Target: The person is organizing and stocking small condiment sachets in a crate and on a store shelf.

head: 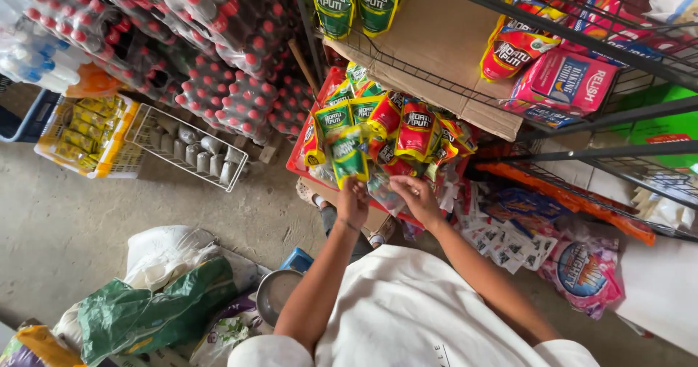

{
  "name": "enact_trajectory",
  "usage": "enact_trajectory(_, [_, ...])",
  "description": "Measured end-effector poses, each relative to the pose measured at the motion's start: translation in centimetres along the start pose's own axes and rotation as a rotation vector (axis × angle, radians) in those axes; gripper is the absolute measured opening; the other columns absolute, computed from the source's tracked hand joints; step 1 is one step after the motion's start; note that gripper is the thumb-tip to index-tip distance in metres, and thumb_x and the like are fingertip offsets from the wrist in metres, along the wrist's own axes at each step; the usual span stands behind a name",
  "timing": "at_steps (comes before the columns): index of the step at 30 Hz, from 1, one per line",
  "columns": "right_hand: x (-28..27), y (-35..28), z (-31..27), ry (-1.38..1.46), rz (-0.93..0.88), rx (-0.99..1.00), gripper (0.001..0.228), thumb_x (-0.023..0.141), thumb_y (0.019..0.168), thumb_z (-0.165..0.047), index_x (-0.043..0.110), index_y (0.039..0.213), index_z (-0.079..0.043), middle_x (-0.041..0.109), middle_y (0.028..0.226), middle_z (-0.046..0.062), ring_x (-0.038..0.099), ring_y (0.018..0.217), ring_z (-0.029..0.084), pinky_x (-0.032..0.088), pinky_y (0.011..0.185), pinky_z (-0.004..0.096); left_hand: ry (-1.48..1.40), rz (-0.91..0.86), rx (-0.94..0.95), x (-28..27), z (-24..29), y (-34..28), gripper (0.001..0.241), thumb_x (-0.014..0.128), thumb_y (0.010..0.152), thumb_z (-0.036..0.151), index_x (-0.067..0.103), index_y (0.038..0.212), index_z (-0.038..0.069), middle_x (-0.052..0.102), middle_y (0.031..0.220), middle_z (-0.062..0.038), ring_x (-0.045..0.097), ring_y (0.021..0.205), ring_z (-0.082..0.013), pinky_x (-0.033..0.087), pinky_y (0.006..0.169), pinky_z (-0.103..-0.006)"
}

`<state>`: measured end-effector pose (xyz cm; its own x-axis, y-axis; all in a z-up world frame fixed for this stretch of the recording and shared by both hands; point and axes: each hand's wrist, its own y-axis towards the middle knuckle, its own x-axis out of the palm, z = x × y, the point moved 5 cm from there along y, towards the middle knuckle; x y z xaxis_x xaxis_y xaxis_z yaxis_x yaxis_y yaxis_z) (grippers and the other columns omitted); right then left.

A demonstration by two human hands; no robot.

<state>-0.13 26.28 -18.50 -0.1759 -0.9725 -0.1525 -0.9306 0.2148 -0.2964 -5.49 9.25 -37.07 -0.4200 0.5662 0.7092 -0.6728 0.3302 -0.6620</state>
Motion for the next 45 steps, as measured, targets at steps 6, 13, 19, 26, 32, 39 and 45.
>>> enact_trajectory(6, [5.5,0.6,9.2,0.758,-0.276,0.530,0.046,0.073,0.094,-0.026,0.057,0.133,-0.007,0.068,0.098,0.008,0.068,0.079,0.016,0.057,0.064,0.033,0.040,0.195,-0.117,0.9,-5.2,-9.9,0.017,0.056,0.105,0.023,0.058,0.093,0.012,0.061,0.070,0.001,0.049,0.049,-0.0047,0.039,0.044,-0.0172])
enact_trajectory(13, [7.3,0.4,5.2,0.492,-0.294,0.278,0.054,0.074,0.087,-0.009,0.056,0.138,-0.005,0.069,0.110,0.008,0.069,0.088,0.015,0.058,0.069,0.031,0.495,0.141,-0.200,-2.2,-1.6,-13.4,0.026,0.065,0.104,0.029,0.058,0.097,0.005,0.058,0.071,-0.002,0.056,0.052,-0.0120,0.042,0.045,-0.0257])
enact_trajectory(19, [3.7,-1.1,-11.5,0.088,-0.121,-0.261,0.050,0.072,0.087,-0.010,0.061,0.136,-0.005,0.071,0.119,0.010,0.072,0.101,0.019,0.060,0.085,0.035,0.635,0.148,-0.019,2.8,3.1,-14.2,0.034,0.068,0.100,0.042,0.061,0.103,0.008,0.064,0.085,-0.003,0.061,0.070,-0.0152,0.047,0.061,-0.0287])
enact_trajectory(26, [2.6,-6.3,-19.6,-0.563,-0.034,-0.721,0.041,0.079,0.084,-0.017,0.071,0.123,-0.010,0.072,0.116,0.011,0.072,0.104,0.029,0.059,0.089,0.038,0.136,-0.337,-0.194,15.0,4.2,-14.4,0.045,0.054,0.098,0.043,0.061,0.128,0.010,0.071,0.120,-0.007,0.068,0.111,-0.0220,0.054,0.101,-0.0437])
enact_trajectory(32, [0.3,-6.5,-15.4,-0.604,0.082,-0.574,0.043,0.079,0.076,-0.010,0.074,0.119,-0.009,0.066,0.102,0.012,0.069,0.087,0.028,0.056,0.072,0.038,0.092,-0.280,-0.396,10.6,-1.3,-10.1,0.037,0.059,0.104,0.033,0.061,0.128,0.005,0.071,0.119,-0.011,0.068,0.108,-0.0256,0.054,0.100,-0.0425])
enact_trajectory(39, [-1.9,-6.1,-7.9,-0.402,0.197,-0.430,0.019,0.072,0.091,0.000,0.074,0.110,-0.003,0.066,0.090,0.008,0.069,0.073,0.024,0.053,0.064,0.034,0.836,-0.009,-0.330,11.2,-1.1,-12.9,0.064,0.064,0.086,0.059,0.058,0.133,0.015,0.070,0.115,-0.004,0.070,0.097,-0.0200,0.056,0.086,-0.0385])
enact_trajectory(45, [-2.0,-6.2,-9.2,-0.514,0.230,-0.530,0.020,0.071,0.088,-0.001,0.073,0.109,-0.002,0.064,0.089,0.011,0.068,0.075,0.027,0.054,0.066,0.037,1.474,-0.087,0.750,20.1,4.6,-21.4,0.071,0.089,0.071,0.022,0.055,0.131,0.002,0.056,0.117,-0.013,0.066,0.080,-0.0226,0.056,0.072,-0.0315])
